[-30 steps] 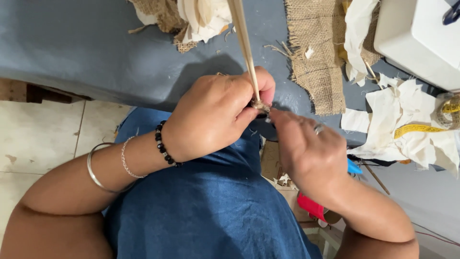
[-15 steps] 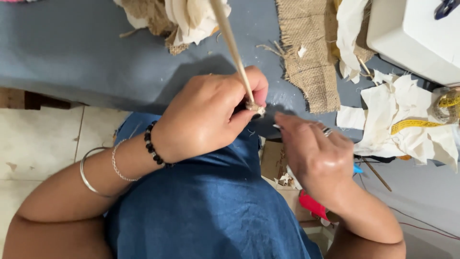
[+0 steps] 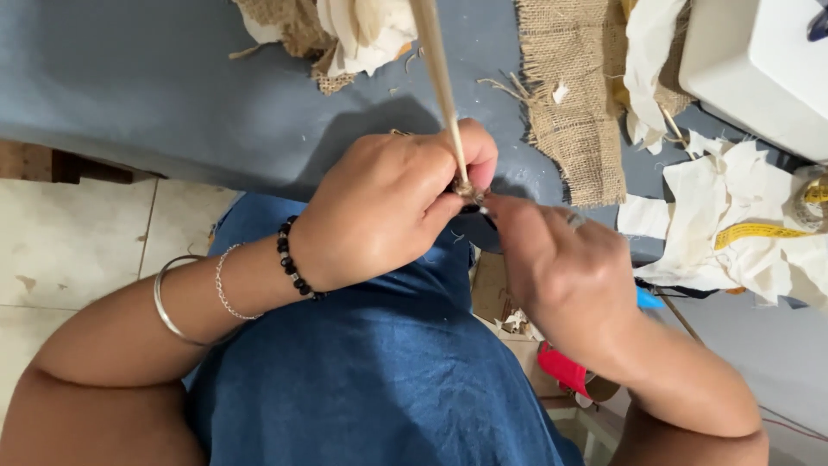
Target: Wrapping fabric and thread around a wooden stick and securing it with glue to create a decorative item.
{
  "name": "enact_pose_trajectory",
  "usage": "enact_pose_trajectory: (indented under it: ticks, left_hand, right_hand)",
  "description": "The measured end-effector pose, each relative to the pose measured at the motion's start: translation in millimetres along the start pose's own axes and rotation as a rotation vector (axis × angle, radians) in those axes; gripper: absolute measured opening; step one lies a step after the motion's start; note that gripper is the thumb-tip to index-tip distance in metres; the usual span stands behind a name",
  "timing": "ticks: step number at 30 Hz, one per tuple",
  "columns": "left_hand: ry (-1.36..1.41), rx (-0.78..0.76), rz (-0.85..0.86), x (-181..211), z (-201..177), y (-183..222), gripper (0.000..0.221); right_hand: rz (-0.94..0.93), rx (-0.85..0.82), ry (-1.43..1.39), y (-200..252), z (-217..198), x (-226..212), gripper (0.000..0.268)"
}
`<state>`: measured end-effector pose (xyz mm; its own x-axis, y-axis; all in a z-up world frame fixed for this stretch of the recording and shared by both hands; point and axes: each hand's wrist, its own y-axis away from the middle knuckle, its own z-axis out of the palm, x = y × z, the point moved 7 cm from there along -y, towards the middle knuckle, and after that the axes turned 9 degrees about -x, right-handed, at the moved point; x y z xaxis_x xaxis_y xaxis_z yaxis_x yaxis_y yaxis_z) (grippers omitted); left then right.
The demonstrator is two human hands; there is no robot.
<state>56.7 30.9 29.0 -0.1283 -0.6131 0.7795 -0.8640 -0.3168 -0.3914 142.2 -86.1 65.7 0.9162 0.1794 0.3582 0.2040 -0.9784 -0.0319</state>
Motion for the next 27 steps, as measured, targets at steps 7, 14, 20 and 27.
enact_pose_trajectory:
  ticks: [7,14,20,27]
  left_hand:
    - [-0.034,-0.021,-0.004,3.1,-3.0,0.7,0.025]
    - [0.0,-0.044,-0.028,3.9,-2.8,-1.0,0.019]
    - [0.002,-0.059,-0.066,2.7,-2.7,-2.2,0.017]
    - [0.019,-0.059,-0.07,1.5,-2.9,-2.3,0.017]
  right_hand:
    - [0.004,-0.096,-0.106,-2.4,-15.1,1.1,0.006]
    - [0.1,0.114,0.031,28.9,-11.5,4.2,0.005]
    - [0.072,0.157,-0.021,21.7,-0.5,1.5,0.009]
    - [0.079,0.164,-0.017,23.4,3.5,3.0,0.009]
